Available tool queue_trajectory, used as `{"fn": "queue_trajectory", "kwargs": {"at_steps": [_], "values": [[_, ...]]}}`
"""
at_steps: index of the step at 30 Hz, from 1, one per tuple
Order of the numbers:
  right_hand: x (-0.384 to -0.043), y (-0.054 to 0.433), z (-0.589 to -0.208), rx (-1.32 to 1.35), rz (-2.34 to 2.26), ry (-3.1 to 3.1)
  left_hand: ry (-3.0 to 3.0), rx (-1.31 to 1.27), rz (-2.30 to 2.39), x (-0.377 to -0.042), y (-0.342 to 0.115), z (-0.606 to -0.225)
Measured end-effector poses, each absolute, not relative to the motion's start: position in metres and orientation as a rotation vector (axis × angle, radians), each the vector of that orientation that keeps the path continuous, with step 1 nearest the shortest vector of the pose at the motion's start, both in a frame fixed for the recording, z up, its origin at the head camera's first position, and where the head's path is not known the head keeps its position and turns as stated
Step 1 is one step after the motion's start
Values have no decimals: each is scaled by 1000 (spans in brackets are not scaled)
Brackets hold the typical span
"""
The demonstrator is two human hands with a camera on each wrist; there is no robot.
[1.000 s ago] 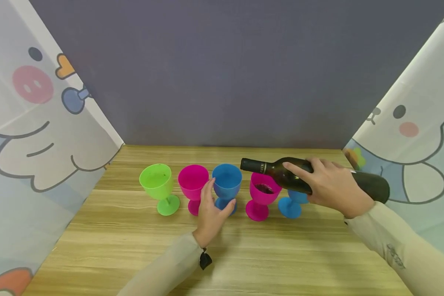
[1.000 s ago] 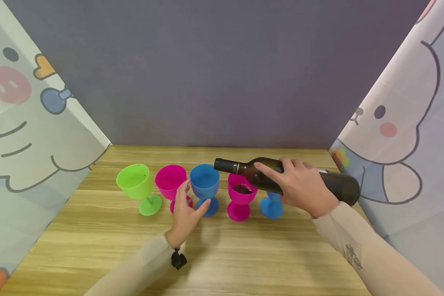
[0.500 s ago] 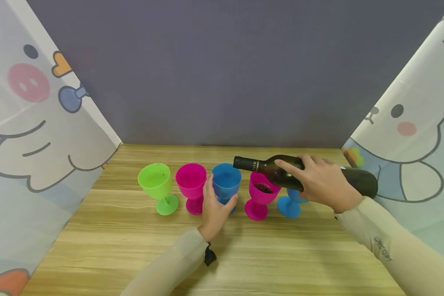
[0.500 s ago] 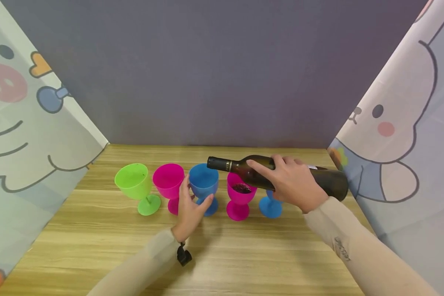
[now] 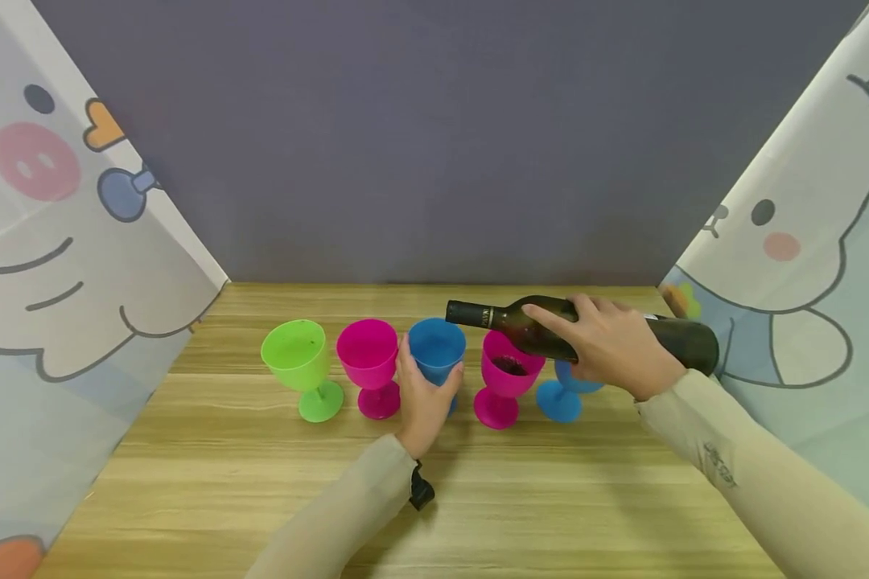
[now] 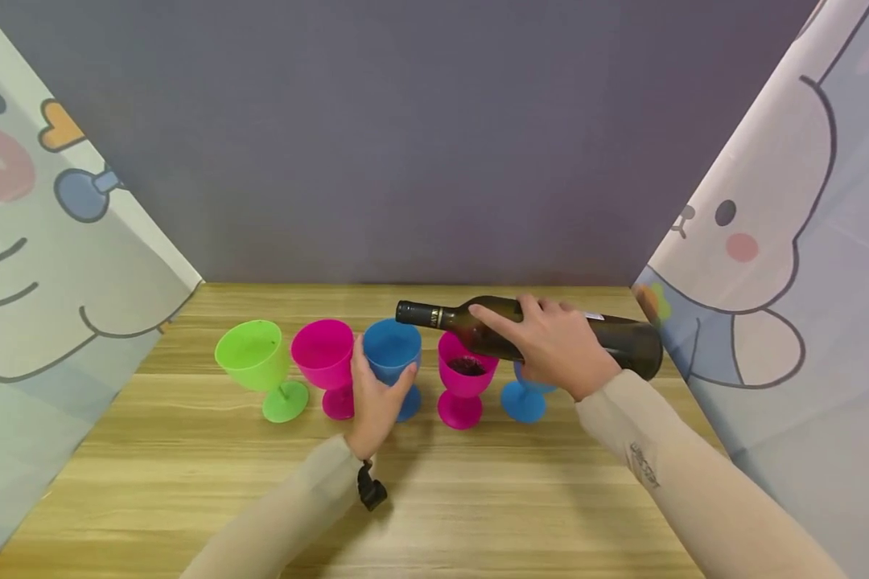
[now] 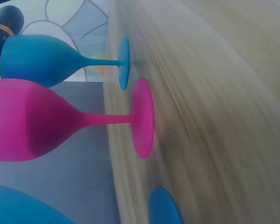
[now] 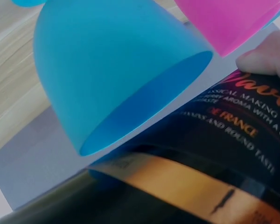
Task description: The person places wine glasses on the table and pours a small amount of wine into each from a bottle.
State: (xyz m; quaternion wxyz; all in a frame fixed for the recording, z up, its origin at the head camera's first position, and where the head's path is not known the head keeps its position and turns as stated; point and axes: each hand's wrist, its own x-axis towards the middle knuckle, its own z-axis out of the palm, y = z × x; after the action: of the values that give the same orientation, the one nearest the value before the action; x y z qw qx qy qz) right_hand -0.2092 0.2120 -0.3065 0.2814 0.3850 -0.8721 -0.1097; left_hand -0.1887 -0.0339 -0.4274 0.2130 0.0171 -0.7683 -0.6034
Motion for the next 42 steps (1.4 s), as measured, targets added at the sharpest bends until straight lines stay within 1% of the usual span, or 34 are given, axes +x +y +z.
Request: {"fn": "queue_trajectory", "kwargs": {"at_steps": [6, 16, 26, 42], "values": [[-214, 209, -306, 1046, -305, -2329, -2093, 101, -1725, -194, -35, -429], [-219, 206, -307, 1061, -308, -2335, -2069, 114, -1770, -200, -35, -430], [-221, 204, -304, 1071, -325, -2347, -2098, 146, -1734, -203, -34, -430], [-223, 203, -299, 1080, -386, -2351, -2093, 95, -1741, -203, -33, -431]]}}
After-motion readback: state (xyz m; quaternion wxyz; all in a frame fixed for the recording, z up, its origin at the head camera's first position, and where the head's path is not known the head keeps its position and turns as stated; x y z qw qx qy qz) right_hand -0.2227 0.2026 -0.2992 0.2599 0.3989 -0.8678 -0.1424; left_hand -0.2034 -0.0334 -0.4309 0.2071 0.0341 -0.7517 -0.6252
